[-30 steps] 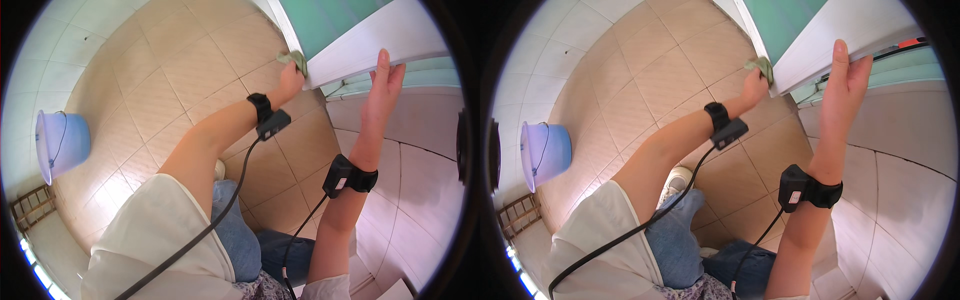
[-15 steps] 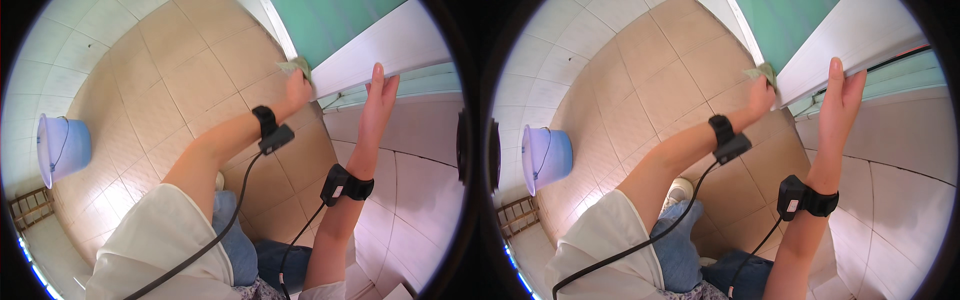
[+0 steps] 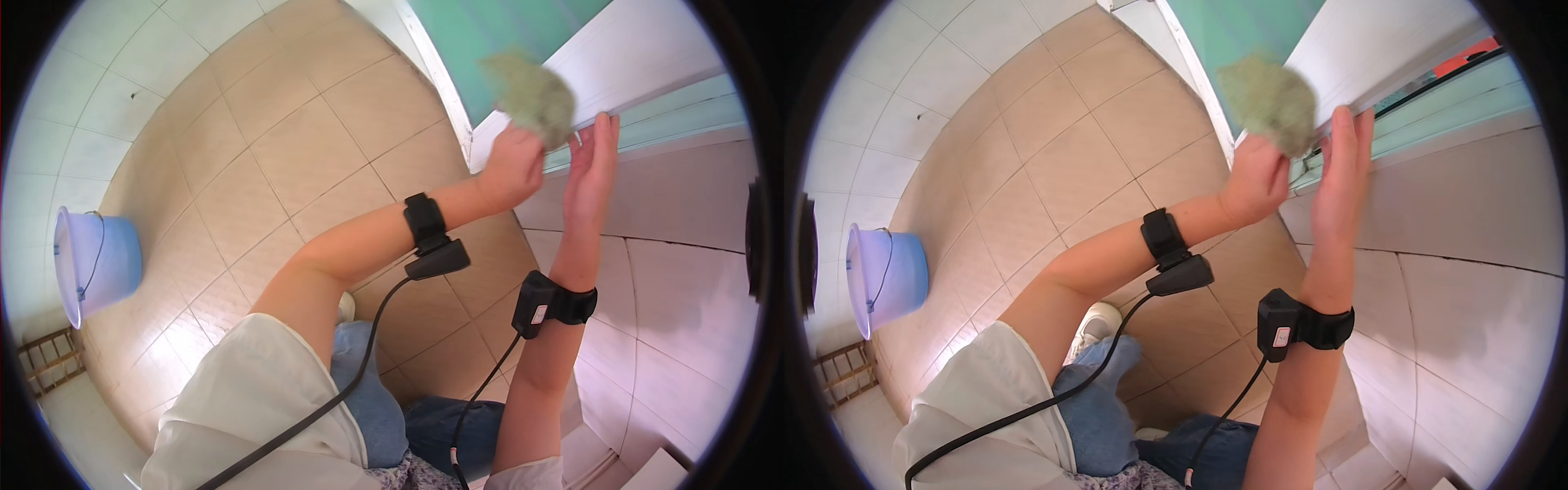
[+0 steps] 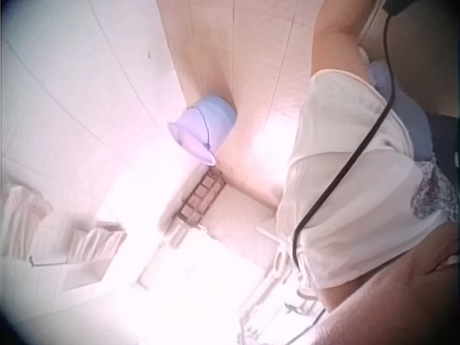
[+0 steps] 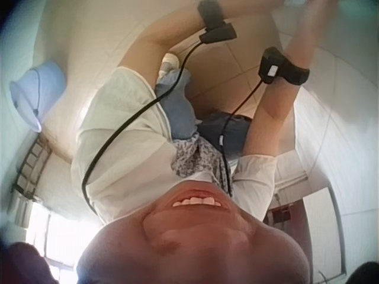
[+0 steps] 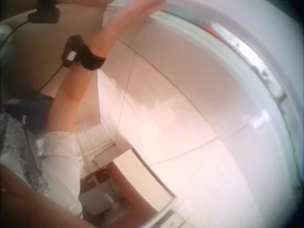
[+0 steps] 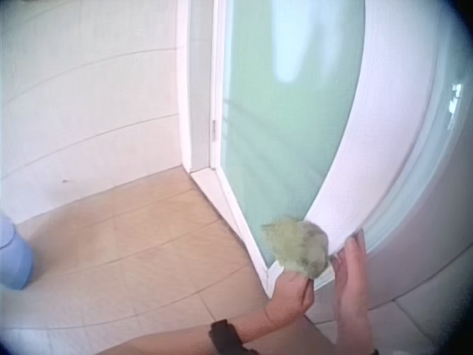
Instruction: Cleaning the wall tiles, door frame, and sink area in a bathroom using a cloth and a bucket of water.
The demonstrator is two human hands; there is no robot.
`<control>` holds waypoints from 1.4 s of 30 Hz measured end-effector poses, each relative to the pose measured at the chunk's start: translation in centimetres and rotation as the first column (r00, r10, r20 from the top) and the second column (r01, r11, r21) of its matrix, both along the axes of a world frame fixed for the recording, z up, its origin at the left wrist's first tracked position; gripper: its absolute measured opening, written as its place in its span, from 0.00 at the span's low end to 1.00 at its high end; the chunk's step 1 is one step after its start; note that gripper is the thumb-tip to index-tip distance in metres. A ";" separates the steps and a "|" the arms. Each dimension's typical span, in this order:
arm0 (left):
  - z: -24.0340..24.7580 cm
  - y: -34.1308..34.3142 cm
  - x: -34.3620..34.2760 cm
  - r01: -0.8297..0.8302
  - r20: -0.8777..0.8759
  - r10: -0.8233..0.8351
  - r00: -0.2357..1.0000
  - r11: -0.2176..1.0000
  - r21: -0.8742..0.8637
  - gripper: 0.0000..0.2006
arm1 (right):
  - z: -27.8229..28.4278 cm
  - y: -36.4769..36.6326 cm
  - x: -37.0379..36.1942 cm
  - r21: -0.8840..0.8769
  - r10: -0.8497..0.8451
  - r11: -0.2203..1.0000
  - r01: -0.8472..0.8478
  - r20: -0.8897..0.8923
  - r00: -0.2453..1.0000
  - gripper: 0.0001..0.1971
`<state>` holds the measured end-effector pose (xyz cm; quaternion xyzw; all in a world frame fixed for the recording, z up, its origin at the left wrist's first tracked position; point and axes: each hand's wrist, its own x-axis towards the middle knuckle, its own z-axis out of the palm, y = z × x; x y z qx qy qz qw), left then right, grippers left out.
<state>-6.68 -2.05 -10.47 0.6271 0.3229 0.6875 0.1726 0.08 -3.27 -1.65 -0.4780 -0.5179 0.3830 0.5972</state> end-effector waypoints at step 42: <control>4.9 1.7 -0.1 0.050 -0.201 0.000 0.980 0.969 0.244 0.10 | -3.0 -0.3 1.7 0.051 0.065 0.997 -0.053 -0.276 0.959 0.31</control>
